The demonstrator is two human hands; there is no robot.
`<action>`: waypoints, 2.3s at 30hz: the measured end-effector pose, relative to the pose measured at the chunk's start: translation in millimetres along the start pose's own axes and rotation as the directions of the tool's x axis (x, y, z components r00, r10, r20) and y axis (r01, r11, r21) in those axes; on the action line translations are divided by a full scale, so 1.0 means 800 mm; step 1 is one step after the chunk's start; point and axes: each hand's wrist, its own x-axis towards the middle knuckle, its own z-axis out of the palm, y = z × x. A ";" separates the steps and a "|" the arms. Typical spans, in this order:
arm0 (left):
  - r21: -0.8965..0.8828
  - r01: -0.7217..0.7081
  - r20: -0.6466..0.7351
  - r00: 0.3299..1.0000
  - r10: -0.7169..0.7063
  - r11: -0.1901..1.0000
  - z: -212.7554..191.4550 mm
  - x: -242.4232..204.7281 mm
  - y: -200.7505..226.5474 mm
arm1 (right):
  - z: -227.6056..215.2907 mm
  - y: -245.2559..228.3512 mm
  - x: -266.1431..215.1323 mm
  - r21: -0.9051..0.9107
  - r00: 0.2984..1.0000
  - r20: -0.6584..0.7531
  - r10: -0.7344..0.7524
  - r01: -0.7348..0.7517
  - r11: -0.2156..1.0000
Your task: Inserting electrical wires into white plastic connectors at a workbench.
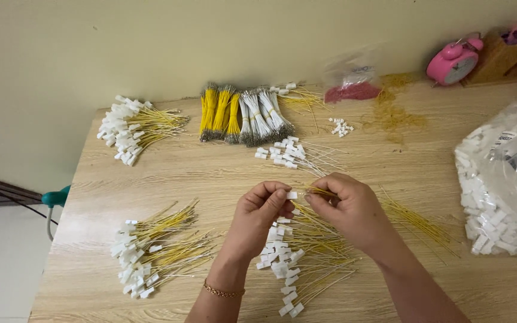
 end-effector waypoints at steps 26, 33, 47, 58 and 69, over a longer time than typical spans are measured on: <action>0.006 0.028 0.000 1.000 -0.028 1.000 -0.014 0.012 -0.019 | 0.024 0.019 0.009 -0.044 0.998 0.058 -0.029 0.032 0.999; -0.006 0.045 -0.001 0.999 -0.045 0.999 -0.017 0.025 -0.024 | 0.022 0.019 0.021 -0.047 0.999 0.036 -0.024 0.026 0.999; 0.376 0.094 -0.033 0.996 -0.088 0.922 -0.030 0.032 -0.016 | 0.033 0.052 0.038 -0.059 0.964 0.203 0.173 -0.164 0.985; 0.967 -0.156 0.129 0.982 0.138 0.204 -0.027 0.087 0.003 | -0.012 0.073 0.057 0.086 0.964 0.066 0.257 -0.262 0.961; 0.966 -0.250 0.258 0.891 0.373 -0.068 -0.032 0.151 -0.056 | 0.000 0.090 0.059 0.378 0.956 0.156 0.249 -0.291 0.879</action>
